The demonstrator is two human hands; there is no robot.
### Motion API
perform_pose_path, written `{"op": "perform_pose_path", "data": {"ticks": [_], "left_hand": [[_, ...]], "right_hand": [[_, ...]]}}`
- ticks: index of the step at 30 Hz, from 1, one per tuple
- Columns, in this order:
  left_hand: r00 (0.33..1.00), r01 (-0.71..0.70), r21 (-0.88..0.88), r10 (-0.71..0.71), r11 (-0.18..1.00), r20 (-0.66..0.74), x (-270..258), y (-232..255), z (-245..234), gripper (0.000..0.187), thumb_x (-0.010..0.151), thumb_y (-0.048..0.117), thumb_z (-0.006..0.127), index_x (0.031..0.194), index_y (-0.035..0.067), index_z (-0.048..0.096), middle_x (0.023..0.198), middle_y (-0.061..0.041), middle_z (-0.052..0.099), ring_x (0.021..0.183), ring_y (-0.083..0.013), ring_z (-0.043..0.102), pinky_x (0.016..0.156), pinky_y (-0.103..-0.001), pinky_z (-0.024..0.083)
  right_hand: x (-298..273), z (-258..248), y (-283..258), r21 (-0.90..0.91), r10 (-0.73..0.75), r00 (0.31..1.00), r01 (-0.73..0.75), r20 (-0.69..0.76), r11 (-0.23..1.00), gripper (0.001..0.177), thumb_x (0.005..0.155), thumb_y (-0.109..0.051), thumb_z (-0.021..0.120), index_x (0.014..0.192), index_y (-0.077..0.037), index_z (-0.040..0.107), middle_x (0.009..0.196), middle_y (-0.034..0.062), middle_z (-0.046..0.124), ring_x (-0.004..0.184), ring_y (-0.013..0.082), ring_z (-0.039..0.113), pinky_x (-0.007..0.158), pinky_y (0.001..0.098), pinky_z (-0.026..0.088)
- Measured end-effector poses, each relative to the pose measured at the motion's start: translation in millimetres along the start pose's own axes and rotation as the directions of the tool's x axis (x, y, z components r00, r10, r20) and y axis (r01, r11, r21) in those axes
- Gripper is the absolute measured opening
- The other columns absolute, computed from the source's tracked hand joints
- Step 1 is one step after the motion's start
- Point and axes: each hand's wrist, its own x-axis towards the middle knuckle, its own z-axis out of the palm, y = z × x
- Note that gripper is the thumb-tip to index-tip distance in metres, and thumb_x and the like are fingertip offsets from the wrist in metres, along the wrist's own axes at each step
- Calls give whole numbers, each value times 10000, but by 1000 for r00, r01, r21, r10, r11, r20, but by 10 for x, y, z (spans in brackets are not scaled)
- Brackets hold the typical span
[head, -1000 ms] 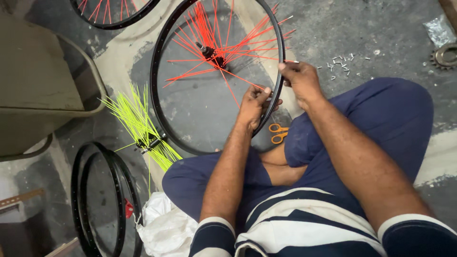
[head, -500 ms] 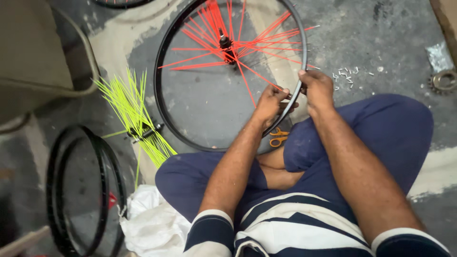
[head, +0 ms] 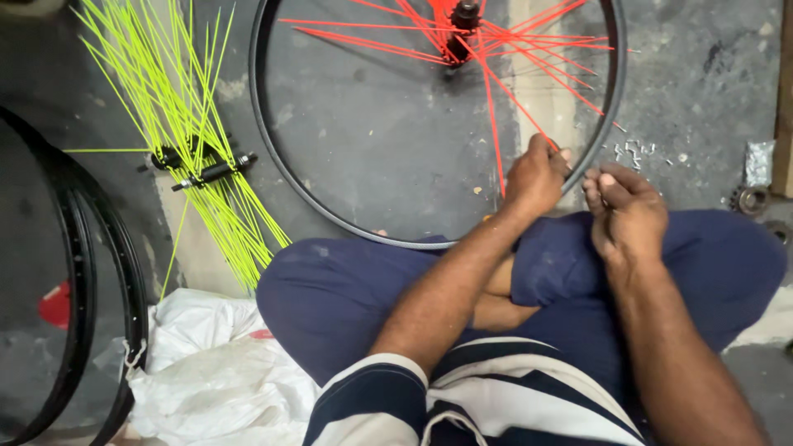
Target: The person sits on the floor and laces a bicycle wheel by inserting red spokes into the hub and rim. They thread the spoke ends through the rim holes and secure them with nipples, repeating the process for multiple spokes.
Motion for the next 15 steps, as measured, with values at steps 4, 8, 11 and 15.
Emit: {"op": "perform_pose_path", "data": {"ticks": [4, 8, 11, 15], "left_hand": [[1000, 16, -11, -16, 1000, 1, 22, -40, 44, 288, 964, 270, 610, 1082, 26, 514, 897, -276, 713, 863, -511, 689, 780, -594, 523], [996, 73, -31, -71, 997, 53, 32, -5, 44, 341, 958, 347, 627, 1072, 43, 522, 910, -259, 718, 883, -502, 682, 767, -594, 513], [995, 84, -20, -82, 996, 62, 28, 19, 51, 344, 962, 366, 618, 1078, 54, 530, 918, -248, 728, 900, -489, 686, 780, -588, 511], [993, 98, -28, -96, 995, 72, 54, 7, 37, 333, 956, 354, 627, 1072, 56, 534, 919, -240, 727, 905, -481, 686, 790, -574, 510]], "right_hand": [[1, 78, -29, -52, 6, 1000, -7, -20, 999, 93, 1063, -84, 633, 1136, -26, 634, 1012, 108, 714, 843, 165, 659, 773, 241, 563], [38, 34, -31, -22, -6, 999, 7, 35, 1000, 235, 1122, -243, 591, 1122, -20, 665, 903, 58, 651, 726, 134, 556, 638, 242, 458], [41, -18, 13, -53, -31, 999, 33, 32, 998, 246, 1136, -252, 600, 1144, -18, 674, 862, 3, 572, 736, 102, 521, 647, 243, 444], [59, -22, 76, -168, -74, 997, 73, 4, 983, 142, 1065, -160, 665, 1120, -29, 663, 871, 10, 578, 725, 106, 537, 630, 243, 456]]}}
